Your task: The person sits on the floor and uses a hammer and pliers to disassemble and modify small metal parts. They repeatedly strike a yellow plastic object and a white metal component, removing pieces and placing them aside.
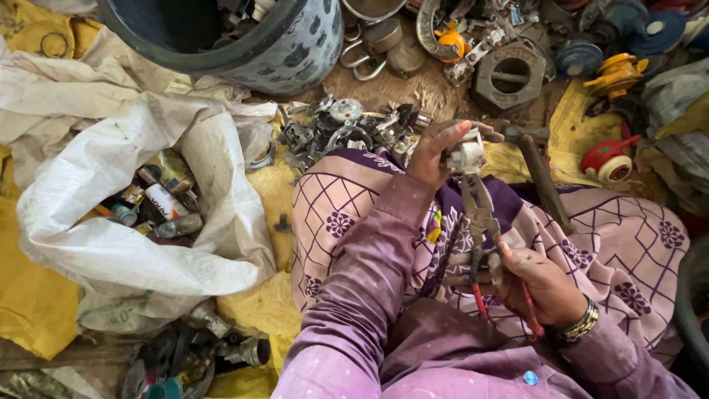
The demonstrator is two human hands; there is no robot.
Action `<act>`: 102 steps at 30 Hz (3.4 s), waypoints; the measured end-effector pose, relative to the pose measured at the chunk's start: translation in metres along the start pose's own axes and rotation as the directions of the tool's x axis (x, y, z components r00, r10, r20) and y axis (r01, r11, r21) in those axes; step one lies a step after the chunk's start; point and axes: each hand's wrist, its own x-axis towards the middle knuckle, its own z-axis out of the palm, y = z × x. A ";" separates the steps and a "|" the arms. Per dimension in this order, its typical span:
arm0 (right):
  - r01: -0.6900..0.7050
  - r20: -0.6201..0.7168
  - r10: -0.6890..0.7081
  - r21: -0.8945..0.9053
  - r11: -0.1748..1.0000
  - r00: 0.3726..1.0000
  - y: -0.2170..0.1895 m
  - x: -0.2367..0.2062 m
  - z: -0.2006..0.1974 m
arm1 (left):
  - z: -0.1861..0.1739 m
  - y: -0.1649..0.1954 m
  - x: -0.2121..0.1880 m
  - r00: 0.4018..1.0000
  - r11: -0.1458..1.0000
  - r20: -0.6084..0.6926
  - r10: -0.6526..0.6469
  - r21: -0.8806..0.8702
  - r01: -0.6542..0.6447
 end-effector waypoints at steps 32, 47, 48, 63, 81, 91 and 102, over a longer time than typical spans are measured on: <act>-0.090 -0.121 0.083 -0.051 0.995 0.989 -0.025 -0.011 0.064 | 0.007 -0.017 -0.013 0.996 0.992 -0.066 0.064 0.117 -0.056; 0.014 -0.057 -0.455 -0.988 0.151 0.889 -0.036 0.017 0.005 | 0.019 -0.018 -0.010 0.855 0.896 -0.474 0.212 0.444 0.024; -0.057 -0.161 -0.257 -0.928 0.369 0.953 -0.041 0.016 -0.002 | 0.016 -0.018 -0.010 0.889 0.955 -0.437 0.135 0.298 0.001; -0.022 0.205 0.006 0.076 0.997 0.979 -0.031 -0.004 -0.013 | 0.003 -0.009 -0.013 0.988 0.990 -0.065 0.140 0.005 -0.140; -0.058 0.101 0.044 0.143 0.988 0.994 -0.033 -0.008 0.021 | 0.002 -0.007 -0.008 0.986 0.982 0.004 0.166 0.088 -0.165; -0.033 0.243 -0.035 0.269 0.963 0.969 -0.034 -0.006 0.042 | 0.009 -0.006 -0.015 0.976 0.990 -0.215 0.046 0.142 -0.015; -0.081 -0.262 -0.316 -0.870 0.487 0.912 -0.078 0.028 0.036 | -0.029 0.000 0.046 0.768 0.647 -0.595 0.238 0.686 0.331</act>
